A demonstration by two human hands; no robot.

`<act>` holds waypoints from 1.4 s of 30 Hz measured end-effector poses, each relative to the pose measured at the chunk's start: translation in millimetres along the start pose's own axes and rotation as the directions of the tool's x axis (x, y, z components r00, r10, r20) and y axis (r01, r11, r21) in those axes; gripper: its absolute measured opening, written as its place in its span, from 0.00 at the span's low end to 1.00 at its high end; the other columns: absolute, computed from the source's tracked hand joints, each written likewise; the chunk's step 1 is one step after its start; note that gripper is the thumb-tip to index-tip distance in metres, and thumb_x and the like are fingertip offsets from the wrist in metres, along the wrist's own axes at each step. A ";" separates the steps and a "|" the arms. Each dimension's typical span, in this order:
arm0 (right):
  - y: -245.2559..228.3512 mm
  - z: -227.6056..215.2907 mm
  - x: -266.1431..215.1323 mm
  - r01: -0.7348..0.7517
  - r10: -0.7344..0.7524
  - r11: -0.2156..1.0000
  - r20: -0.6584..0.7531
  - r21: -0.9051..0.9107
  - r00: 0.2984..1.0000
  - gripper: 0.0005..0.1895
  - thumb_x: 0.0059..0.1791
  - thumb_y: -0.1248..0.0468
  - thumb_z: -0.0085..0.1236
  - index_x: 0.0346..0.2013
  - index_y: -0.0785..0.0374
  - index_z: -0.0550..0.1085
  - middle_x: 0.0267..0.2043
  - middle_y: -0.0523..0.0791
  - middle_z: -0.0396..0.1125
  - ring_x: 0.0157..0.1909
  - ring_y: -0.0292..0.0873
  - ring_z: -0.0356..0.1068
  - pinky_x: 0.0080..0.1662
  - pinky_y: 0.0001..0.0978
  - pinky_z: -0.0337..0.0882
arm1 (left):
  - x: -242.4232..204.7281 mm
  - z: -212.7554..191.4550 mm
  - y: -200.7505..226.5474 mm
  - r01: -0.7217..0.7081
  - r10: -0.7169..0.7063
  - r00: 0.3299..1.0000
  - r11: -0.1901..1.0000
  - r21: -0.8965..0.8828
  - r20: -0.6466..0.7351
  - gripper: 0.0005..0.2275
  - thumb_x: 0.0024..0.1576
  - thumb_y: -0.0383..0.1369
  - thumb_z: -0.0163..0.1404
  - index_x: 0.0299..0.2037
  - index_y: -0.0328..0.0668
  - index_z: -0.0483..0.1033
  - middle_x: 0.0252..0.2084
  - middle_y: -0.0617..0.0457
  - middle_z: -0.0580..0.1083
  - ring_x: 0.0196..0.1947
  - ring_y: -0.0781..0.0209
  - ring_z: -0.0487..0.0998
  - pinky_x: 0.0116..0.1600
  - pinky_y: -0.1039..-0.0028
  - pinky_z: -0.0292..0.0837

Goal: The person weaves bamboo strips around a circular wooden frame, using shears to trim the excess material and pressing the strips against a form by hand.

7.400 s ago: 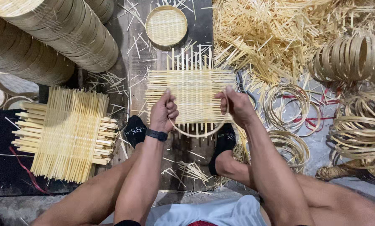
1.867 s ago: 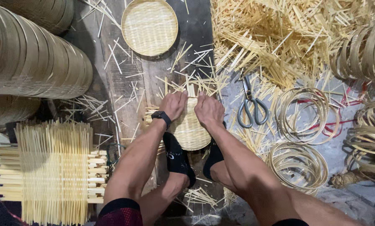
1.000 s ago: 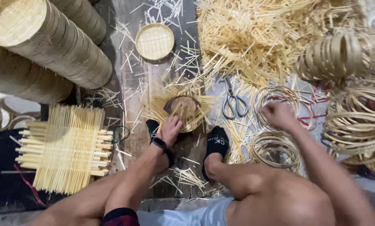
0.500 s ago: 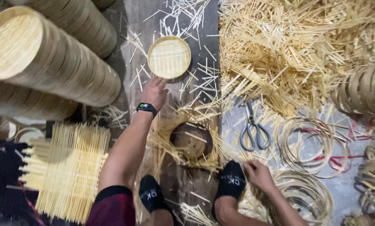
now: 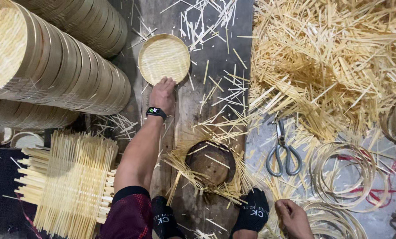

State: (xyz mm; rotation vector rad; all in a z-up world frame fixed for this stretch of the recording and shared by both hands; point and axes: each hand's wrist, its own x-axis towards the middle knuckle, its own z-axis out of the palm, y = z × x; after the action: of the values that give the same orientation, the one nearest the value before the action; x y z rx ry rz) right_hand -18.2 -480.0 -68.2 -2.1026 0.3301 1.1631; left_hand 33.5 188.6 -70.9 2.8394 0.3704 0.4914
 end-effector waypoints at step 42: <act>22.9 17.8 7.8 0.103 -0.103 0.991 0.001 -0.080 0.995 0.14 0.49 0.58 0.63 0.44 0.64 0.80 0.28 0.51 0.71 0.31 0.41 0.69 0.37 0.35 0.71 | 63.0 15.4 71.1 0.324 -0.280 0.921 0.937 -0.132 0.271 0.09 0.52 0.25 0.53 0.43 0.41 0.74 0.39 0.42 0.77 0.40 0.40 0.79 0.45 0.56 0.75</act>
State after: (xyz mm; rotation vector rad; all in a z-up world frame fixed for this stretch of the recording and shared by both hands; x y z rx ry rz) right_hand -37.2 -483.6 -91.2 -2.1637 0.1767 1.1287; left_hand 111.1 136.9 -47.1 2.5665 0.6682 0.0971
